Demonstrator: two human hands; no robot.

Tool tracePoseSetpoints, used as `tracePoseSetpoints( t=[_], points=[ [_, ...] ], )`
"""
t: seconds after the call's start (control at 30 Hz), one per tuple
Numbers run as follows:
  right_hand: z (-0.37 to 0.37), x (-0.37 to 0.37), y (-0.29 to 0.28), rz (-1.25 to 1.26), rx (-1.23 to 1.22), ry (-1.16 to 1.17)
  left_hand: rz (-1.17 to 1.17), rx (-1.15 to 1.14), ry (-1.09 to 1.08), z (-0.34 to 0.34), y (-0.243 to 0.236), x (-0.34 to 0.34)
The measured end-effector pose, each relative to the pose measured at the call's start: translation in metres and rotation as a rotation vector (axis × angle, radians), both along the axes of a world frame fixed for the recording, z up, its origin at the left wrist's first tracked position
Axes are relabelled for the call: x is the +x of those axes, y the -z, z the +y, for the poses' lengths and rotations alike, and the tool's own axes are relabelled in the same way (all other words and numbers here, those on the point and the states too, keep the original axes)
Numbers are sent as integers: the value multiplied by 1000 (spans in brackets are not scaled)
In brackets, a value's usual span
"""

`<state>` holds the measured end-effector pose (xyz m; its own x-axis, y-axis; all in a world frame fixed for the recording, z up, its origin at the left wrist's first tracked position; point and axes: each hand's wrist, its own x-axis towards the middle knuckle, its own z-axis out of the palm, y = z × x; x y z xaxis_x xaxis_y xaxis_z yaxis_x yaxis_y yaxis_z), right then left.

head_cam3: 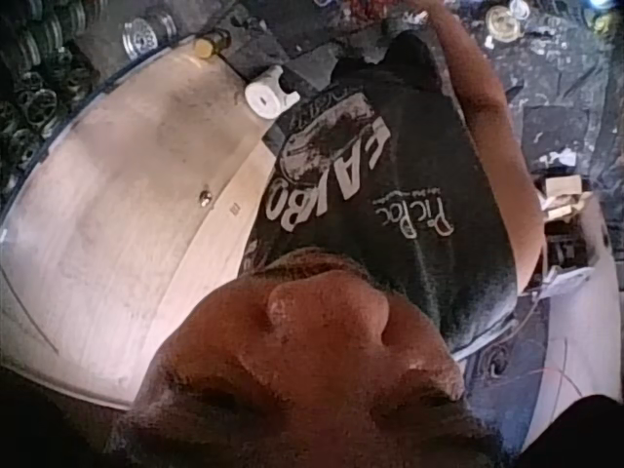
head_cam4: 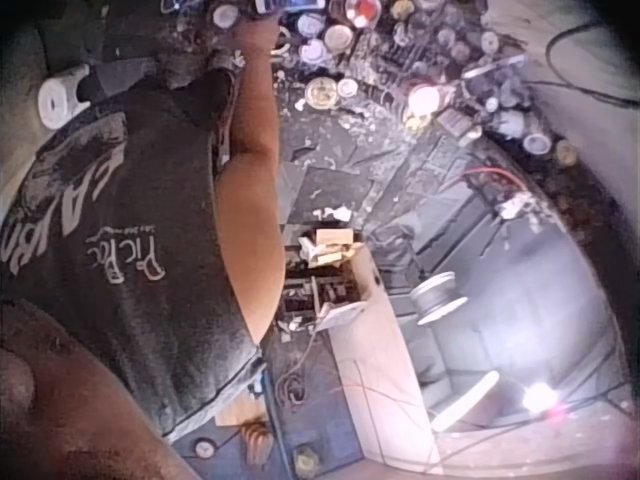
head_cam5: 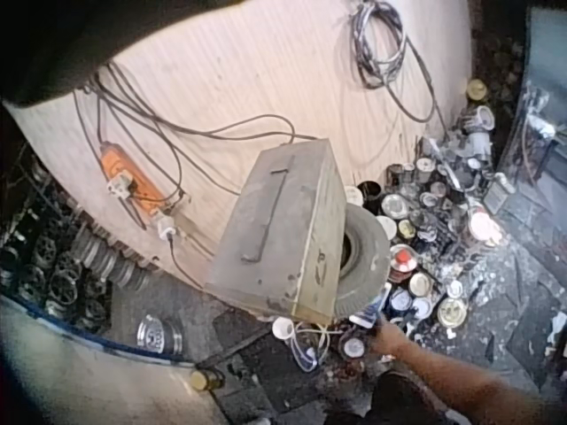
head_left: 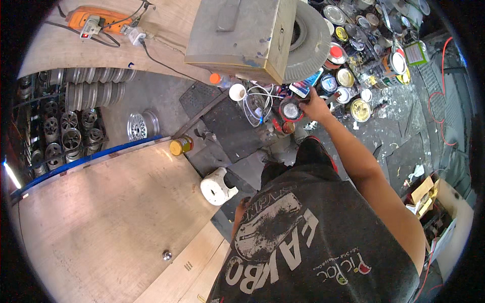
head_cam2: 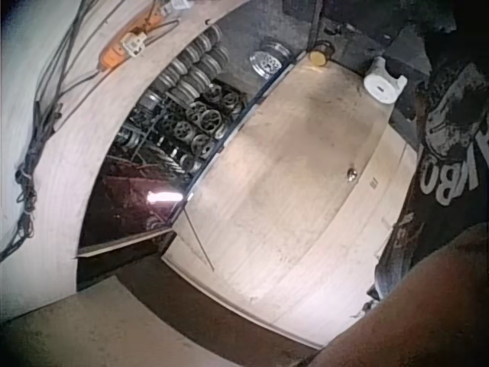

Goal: The recorder prepares paint equipment and then uses a spray gun to paint a car wheel in a workshop paint booth.

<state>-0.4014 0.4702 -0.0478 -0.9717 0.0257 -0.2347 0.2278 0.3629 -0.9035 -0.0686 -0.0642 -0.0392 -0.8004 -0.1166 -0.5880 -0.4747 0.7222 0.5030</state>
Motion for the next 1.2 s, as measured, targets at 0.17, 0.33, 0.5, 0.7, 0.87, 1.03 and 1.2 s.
tracePoseSetpoints(
  t=[0.17,0.33,0.5,0.7,0.87,1.03,1.2],
  points=[
    [20,0,-7,-97,-10,150,69,49,52,2,9,-8],
    [10,-2,-14,-96,-42,100,67,-58,92,-9,12,-4],
    [6,11,15,6,-56,178,4,-80,128,35,-37,-45],
    [-34,40,-25,1,-52,-3,-38,-132,153,30,-67,-89],
    [-3,11,20,47,117,309,-91,-146,225,14,-70,-135],
    [8,-39,0,-9,225,233,-22,-292,168,-72,-29,-118],
    [41,-20,10,-219,293,274,37,62,-128,-46,-85,-139]
  ],
)
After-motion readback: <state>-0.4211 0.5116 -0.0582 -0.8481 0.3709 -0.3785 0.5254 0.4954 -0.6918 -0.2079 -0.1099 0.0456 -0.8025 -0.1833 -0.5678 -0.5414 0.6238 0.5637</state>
